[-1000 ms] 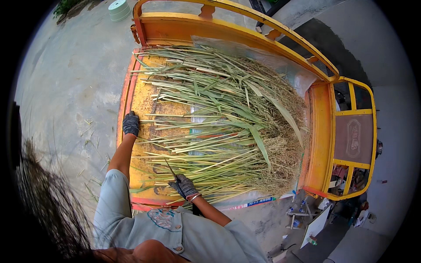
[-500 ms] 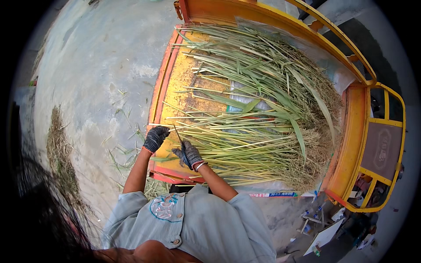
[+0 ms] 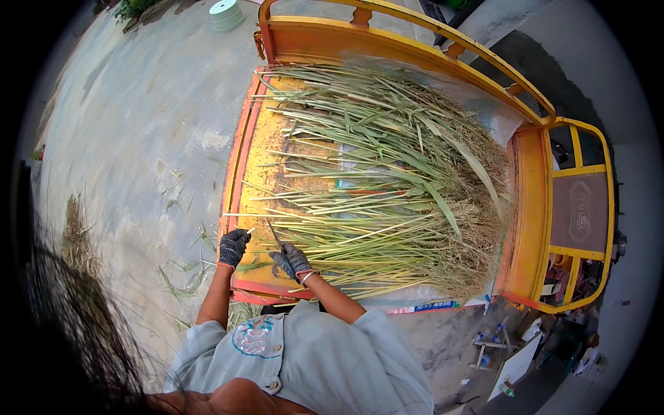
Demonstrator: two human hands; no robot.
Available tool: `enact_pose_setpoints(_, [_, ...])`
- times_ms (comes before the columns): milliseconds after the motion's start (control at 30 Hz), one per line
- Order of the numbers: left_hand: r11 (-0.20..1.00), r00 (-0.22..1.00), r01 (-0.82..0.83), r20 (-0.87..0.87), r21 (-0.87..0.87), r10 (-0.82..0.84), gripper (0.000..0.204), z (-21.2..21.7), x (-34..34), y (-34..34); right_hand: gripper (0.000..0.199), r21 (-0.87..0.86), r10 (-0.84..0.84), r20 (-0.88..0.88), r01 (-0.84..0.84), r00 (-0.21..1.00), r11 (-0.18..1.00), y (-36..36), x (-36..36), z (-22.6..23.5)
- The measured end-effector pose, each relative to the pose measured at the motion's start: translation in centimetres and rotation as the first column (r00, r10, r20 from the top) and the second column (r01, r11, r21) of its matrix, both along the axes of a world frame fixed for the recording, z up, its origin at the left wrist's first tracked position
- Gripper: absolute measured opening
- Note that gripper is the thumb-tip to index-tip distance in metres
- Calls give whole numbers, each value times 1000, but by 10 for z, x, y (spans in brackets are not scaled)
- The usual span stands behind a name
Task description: The person uses shears to cut long green plant stalks into shorter segments on the bed of a yellow utility vehicle. The person repeatedly gathers stalks, cuts them, and drops the pieces back onto the pile.
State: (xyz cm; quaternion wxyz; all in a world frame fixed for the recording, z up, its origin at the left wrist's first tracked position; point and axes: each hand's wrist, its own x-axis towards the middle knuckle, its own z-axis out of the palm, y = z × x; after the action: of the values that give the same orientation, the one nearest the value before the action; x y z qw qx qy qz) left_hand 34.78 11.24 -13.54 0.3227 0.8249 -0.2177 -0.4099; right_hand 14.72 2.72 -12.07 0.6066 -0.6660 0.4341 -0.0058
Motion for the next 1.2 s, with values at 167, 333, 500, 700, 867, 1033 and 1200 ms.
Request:
enact_pose_setpoints(167, [953,506,-303,852,26,138,54,-1,93,67,35,-137,148,-159,-170,976,976,7,-63,-14])
enact_pose_setpoints(333, [787,620,-566,756,246,209,48,-10,149,136,23,-36,-264,-216,263,940,964,33,-157,-9])
enact_pose_setpoints(500, [790,700,-487,708,373,97,43,-40,99,168,23,158,-434,-359,512,826,844,58,-196,12])
enact_pose_setpoints(700, [660,743,73,401,748,-536,37,-124,22,293,34,63,-316,-162,329,935,942,91,-179,9])
enact_pose_setpoints(867, [468,795,328,28,821,-606,36,-52,-86,375,25,472,-457,-146,468,877,747,119,-187,14])
enact_pose_setpoints(1033, [446,850,280,-4,850,-526,34,-29,-72,469,23,548,-475,-244,524,846,652,157,-197,17])
enact_pose_setpoints(1200, [507,844,248,73,825,-531,32,-40,-19,481,26,461,-461,-294,547,837,699,185,-183,-2])
